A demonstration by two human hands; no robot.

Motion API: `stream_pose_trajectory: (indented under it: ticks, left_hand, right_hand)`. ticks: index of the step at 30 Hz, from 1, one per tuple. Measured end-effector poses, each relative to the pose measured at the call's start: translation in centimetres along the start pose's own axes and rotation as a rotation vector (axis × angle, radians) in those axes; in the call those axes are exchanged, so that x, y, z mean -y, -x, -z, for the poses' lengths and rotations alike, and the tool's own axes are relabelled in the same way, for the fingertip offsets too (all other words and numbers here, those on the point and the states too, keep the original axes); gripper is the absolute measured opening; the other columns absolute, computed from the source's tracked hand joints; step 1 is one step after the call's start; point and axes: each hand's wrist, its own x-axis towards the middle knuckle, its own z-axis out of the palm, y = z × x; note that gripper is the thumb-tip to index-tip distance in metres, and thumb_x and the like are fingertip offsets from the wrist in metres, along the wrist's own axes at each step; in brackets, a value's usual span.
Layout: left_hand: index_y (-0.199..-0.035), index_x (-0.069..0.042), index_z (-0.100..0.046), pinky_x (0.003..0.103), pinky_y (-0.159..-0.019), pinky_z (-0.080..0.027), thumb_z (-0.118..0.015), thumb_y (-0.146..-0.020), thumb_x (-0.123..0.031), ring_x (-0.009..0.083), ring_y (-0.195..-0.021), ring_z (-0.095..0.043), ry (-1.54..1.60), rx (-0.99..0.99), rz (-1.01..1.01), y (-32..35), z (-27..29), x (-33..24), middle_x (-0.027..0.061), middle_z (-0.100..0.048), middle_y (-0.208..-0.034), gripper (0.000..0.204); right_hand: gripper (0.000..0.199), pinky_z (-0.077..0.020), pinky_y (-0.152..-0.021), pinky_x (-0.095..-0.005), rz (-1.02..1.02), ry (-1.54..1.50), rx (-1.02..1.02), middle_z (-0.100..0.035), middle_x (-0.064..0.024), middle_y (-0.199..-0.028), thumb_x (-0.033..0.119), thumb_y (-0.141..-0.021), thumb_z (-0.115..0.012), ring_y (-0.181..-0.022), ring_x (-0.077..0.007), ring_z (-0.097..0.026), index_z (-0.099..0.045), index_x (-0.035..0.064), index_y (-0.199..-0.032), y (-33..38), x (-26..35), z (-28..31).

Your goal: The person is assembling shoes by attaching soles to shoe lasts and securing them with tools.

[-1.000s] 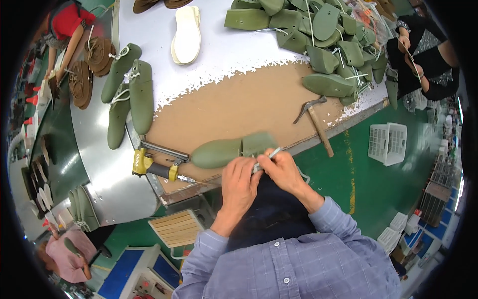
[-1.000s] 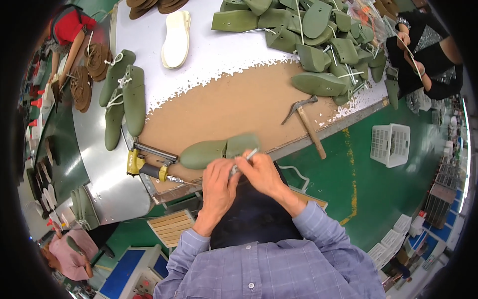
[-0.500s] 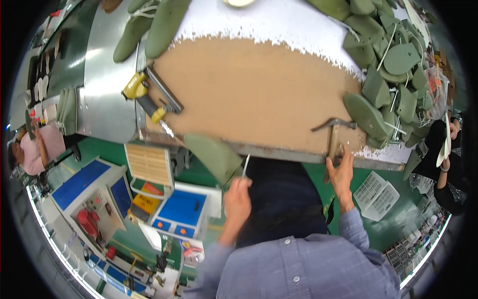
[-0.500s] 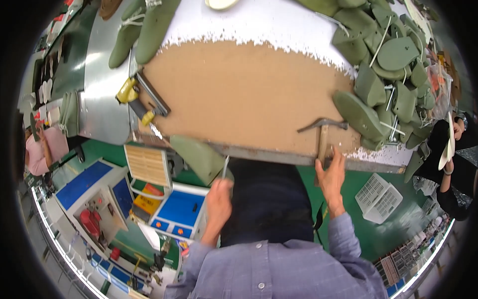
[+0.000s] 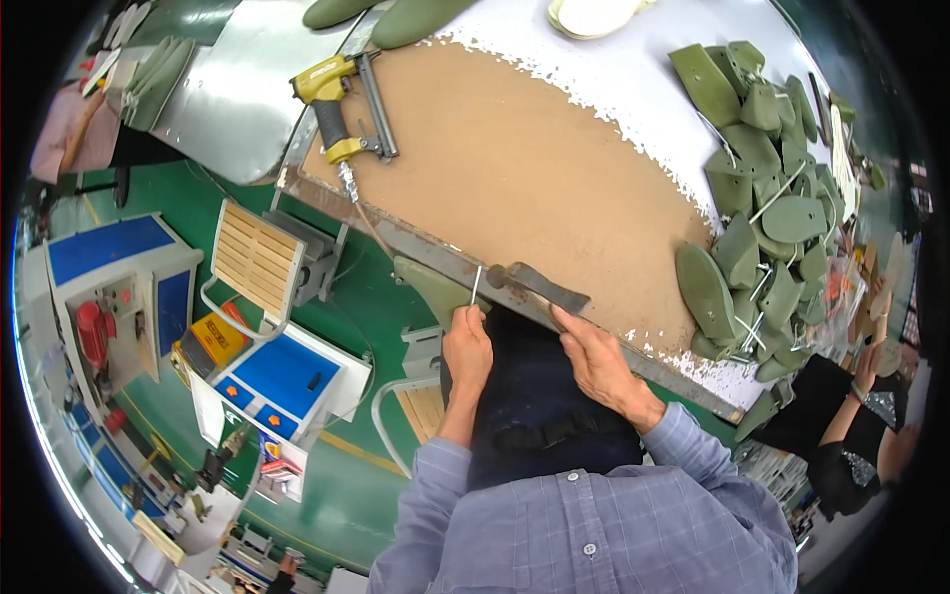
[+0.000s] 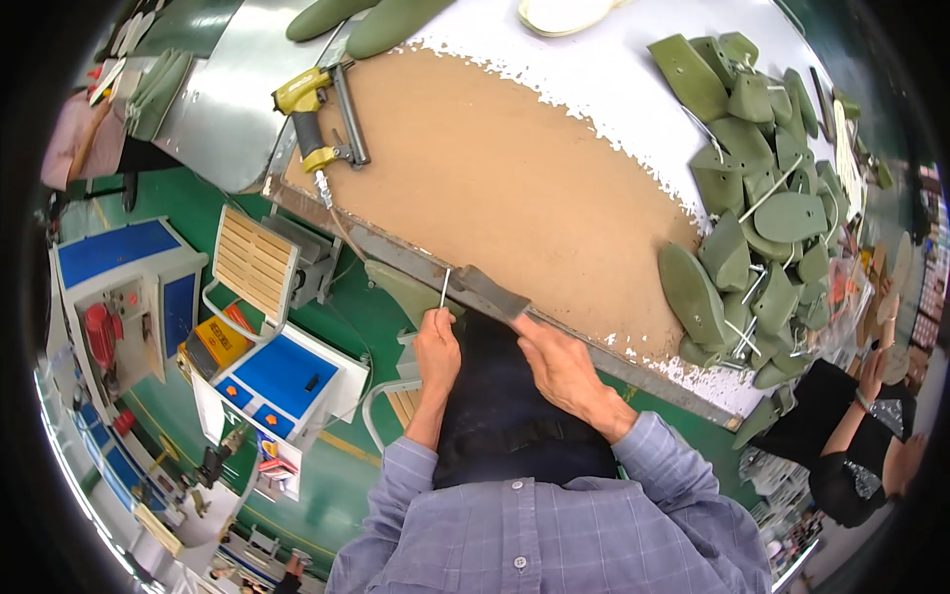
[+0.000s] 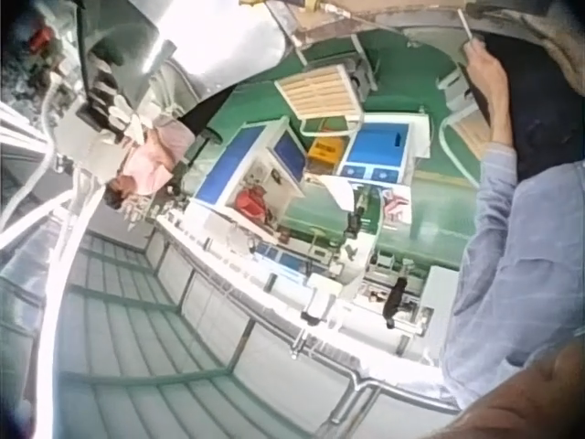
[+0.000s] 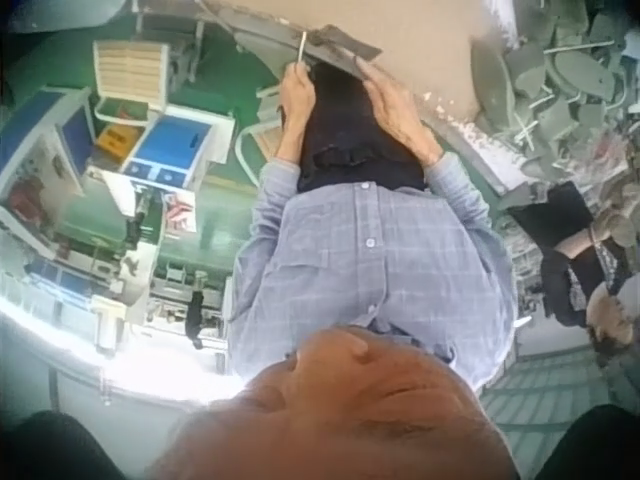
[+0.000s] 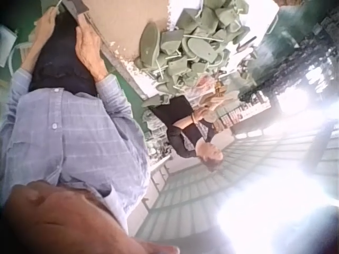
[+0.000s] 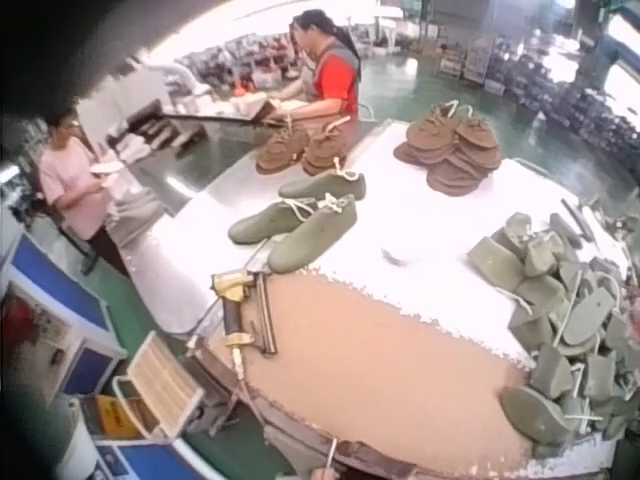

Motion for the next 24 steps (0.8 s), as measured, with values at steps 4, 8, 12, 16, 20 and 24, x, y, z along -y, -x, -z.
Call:
stream_pose_trajectory:
  ticks: [4,8,12,16,20,24]
  left_hand:
    - [-0.090,0.001,-0.059,0.044,-0.065,-0.046,-0.044,-0.100,-0.021,0.0388,-0.071,-0.061,0.075,-0.056,-0.014,0.1,-0.7,0.8,0.0207,-0.061,-0.075,0.028]
    - [-0.089,0.000,-0.058,0.047,-0.062,-0.047,-0.045,-0.100,-0.022,0.0420,-0.071,-0.062,0.006,-0.034,0.037,0.1,-1.2,0.4,0.0217,-0.063,-0.074,0.028]
    - [-0.085,-0.004,-0.054,0.052,-0.054,-0.047,-0.047,-0.099,-0.024,0.0438,-0.062,-0.062,-0.244,-0.060,-0.102,0.0,-1.9,-0.2,0.0226,-0.061,-0.063,0.025]
    - [-0.085,-0.003,-0.053,0.051,-0.054,-0.049,-0.047,-0.100,-0.025,0.0441,-0.061,-0.062,-0.238,-0.090,-0.124,0.1,-2.5,0.1,0.0230,-0.061,-0.063,0.027]
    - [-0.087,-0.001,-0.054,0.055,-0.061,-0.046,-0.047,-0.098,-0.021,0.0479,-0.070,-0.060,-0.230,-0.010,-0.018,0.6,-2.1,-0.6,0.0271,-0.062,-0.072,0.024]
    - [-0.085,-0.002,-0.054,0.053,-0.058,-0.049,-0.049,-0.098,-0.022,0.0454,-0.066,-0.062,-0.243,-0.054,-0.087,0.4,-2.8,1.0,0.0255,-0.062,-0.068,0.025]
  right_hand:
    - [0.028,-0.0475,-0.061,-0.0424,-0.010,-0.061,0.043,-0.060,-0.0217,-0.079,0.004,-0.093,-0.056,-0.068,-0.0376,-0.060,-0.057,0.0040,-0.121,-1.8,1.7,0.1]
    - [0.035,-0.0499,-0.066,-0.0431,-0.046,0.028,0.202,-0.062,-0.0204,-0.090,0.005,-0.090,-0.059,-0.081,-0.0404,-0.062,-0.057,0.0113,-0.124,-1.9,-0.2,-0.4]
    - [0.042,-0.0505,-0.064,-0.0437,0.074,0.014,0.176,-0.061,-0.0180,-0.087,0.006,-0.090,-0.060,-0.076,-0.0384,-0.061,-0.055,0.0162,-0.130,-2.1,0.4,0.0]
    - [0.049,-0.0497,-0.058,-0.0454,0.178,0.136,0.188,-0.057,-0.0151,-0.080,0.007,-0.088,-0.062,-0.067,-0.0377,-0.059,-0.053,0.0219,-0.134,-1.8,-2.5,-0.9]
    - [0.053,-0.0490,-0.055,-0.0450,0.255,0.274,0.216,-0.057,-0.0142,-0.079,0.006,-0.087,-0.062,-0.064,-0.0376,-0.059,-0.051,0.0241,-0.136,-2.7,-3.2,-0.7]
    - [0.050,-0.0491,-0.055,-0.0437,0.358,0.066,0.191,-0.057,-0.0155,-0.078,0.006,-0.088,-0.062,-0.063,-0.0382,-0.058,-0.052,0.0206,-0.134,-3.1,-0.2,1.5]
